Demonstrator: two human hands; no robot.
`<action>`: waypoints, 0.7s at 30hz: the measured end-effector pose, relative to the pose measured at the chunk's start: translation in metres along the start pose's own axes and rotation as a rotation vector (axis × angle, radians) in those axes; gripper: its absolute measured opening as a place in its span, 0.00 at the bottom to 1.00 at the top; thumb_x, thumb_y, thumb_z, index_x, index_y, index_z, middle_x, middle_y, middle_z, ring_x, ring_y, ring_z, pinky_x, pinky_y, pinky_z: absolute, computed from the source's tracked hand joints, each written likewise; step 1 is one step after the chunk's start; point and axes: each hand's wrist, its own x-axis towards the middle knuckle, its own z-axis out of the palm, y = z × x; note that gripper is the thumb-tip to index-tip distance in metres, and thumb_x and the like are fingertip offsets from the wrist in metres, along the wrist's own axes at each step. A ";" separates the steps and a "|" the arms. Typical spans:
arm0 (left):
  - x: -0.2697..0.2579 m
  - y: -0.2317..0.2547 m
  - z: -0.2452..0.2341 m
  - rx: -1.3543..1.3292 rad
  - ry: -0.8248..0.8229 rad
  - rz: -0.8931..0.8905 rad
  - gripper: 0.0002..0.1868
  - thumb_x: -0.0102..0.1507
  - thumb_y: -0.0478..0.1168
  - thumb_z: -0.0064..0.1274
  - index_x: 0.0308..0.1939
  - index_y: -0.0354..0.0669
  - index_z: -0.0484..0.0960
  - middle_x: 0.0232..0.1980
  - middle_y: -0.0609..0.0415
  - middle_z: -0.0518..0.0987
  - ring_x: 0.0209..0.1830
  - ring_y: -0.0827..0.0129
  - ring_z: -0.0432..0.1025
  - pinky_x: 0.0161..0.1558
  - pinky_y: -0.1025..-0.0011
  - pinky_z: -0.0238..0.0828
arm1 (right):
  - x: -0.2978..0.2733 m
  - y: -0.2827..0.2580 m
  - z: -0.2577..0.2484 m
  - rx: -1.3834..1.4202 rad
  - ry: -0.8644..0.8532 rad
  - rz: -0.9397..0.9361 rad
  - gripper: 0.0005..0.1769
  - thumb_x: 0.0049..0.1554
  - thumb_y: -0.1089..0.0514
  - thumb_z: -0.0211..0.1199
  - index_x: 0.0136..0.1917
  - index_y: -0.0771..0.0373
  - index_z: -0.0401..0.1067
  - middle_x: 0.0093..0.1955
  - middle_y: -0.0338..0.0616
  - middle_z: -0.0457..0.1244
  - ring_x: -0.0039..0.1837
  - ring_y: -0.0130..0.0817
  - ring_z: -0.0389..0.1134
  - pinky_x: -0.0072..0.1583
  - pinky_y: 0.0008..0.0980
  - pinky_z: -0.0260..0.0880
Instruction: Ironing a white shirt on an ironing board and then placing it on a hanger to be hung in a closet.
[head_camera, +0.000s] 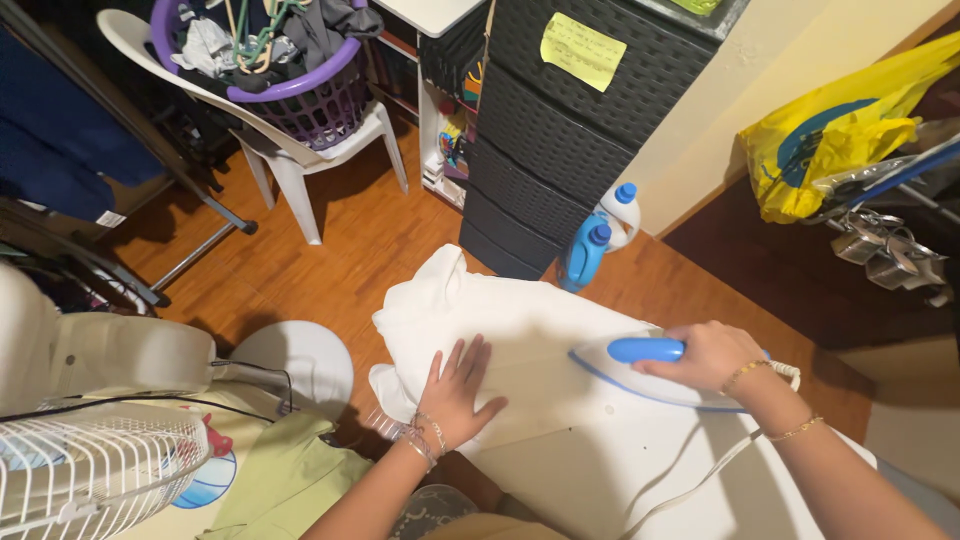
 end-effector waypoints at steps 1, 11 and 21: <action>-0.005 -0.004 0.001 0.004 0.005 -0.006 0.47 0.62 0.65 0.47 0.77 0.42 0.53 0.82 0.48 0.49 0.81 0.48 0.43 0.73 0.43 0.34 | 0.006 -0.007 -0.002 0.000 0.003 -0.007 0.33 0.40 0.19 0.62 0.49 0.37 0.84 0.40 0.41 0.74 0.49 0.42 0.76 0.56 0.39 0.76; -0.055 -0.091 0.070 -0.346 0.437 -0.490 0.44 0.66 0.54 0.48 0.79 0.39 0.47 0.83 0.37 0.41 0.80 0.44 0.46 0.72 0.44 0.47 | 0.018 -0.100 -0.034 -0.111 -0.007 -0.409 0.28 0.42 0.23 0.64 0.43 0.41 0.82 0.39 0.41 0.72 0.46 0.44 0.74 0.50 0.43 0.74; -0.070 -0.090 0.096 -1.554 -0.182 -1.265 0.51 0.61 0.76 0.33 0.82 0.59 0.46 0.75 0.51 0.66 0.72 0.49 0.66 0.72 0.41 0.55 | 0.020 -0.168 -0.011 -0.083 -0.024 -0.590 0.36 0.41 0.22 0.67 0.44 0.54 0.81 0.39 0.45 0.71 0.46 0.46 0.73 0.51 0.43 0.72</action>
